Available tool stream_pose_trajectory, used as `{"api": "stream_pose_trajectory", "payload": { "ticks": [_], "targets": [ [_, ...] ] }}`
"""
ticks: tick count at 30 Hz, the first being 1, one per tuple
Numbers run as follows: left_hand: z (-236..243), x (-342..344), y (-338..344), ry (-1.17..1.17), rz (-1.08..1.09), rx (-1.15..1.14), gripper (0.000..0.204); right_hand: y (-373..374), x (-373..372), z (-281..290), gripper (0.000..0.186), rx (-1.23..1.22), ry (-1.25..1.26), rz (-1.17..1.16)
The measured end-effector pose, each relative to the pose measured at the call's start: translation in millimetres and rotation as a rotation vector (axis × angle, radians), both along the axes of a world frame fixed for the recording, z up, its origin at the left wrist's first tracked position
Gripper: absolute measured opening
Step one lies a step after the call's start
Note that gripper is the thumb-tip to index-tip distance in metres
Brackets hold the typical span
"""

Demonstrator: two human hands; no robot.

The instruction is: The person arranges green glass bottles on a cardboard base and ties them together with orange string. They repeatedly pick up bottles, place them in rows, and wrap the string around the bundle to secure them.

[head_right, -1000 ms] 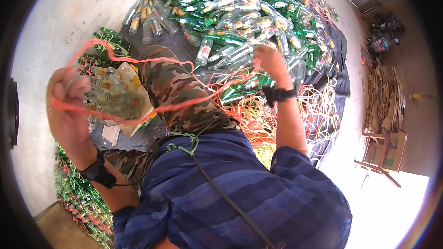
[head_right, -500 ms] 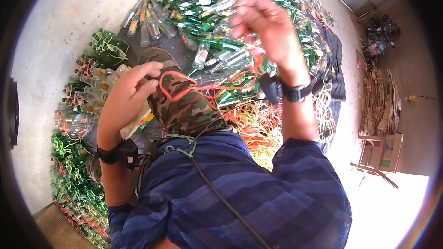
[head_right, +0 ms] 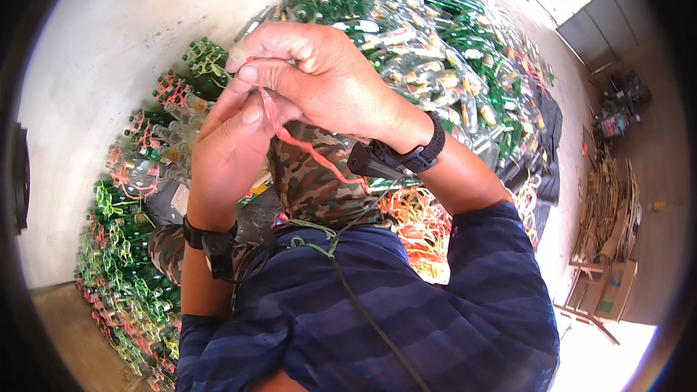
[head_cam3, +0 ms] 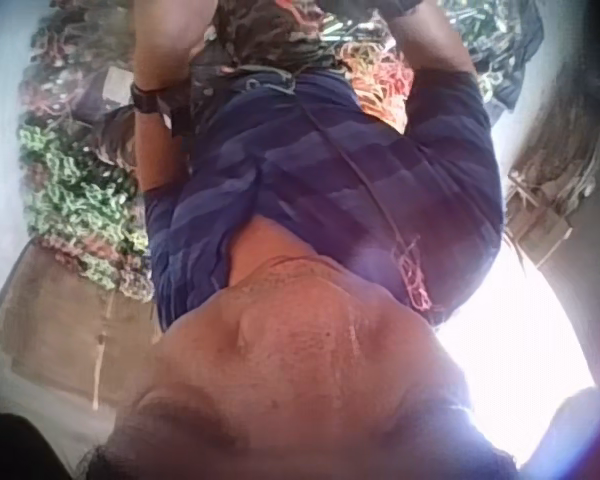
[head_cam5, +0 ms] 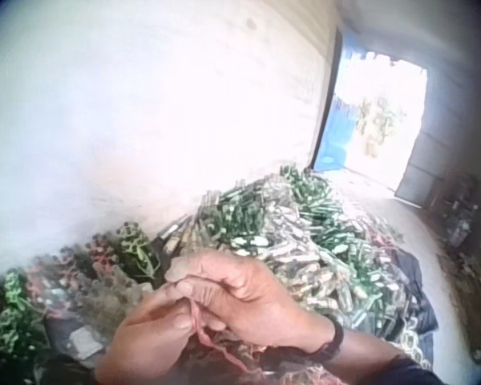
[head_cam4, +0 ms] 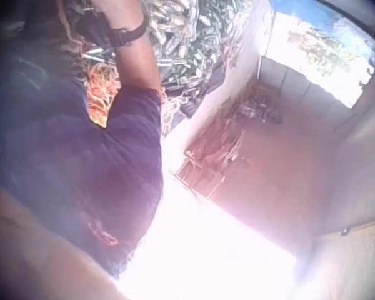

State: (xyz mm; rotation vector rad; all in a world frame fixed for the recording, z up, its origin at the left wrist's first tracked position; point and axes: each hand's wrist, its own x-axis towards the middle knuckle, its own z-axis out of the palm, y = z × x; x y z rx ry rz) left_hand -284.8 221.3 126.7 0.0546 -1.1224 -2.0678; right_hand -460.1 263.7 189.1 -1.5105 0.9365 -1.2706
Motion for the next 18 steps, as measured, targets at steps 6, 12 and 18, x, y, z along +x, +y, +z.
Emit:
{"api": "stream_pose_trajectory", "payload": {
  "ticks": [6,12,18],
  "targets": [
    [0.9,28.3,-11.7,-0.124,0.167,0.018,0.029,-26.5,22.4,-19.5,0.019,-0.018,-0.161,0.109],
    [7.4,64.6,-33.4,-0.059,0.361,-0.066,0.023,-31.8,17.2,-38.7,0.036,0.062,0.042,0.11],
    [23.3,85.1,-56.5,0.156,0.54,0.048,0.023,-11.2,23.3,-83.9,0.041,0.334,0.21,0.302]
  ]
}}
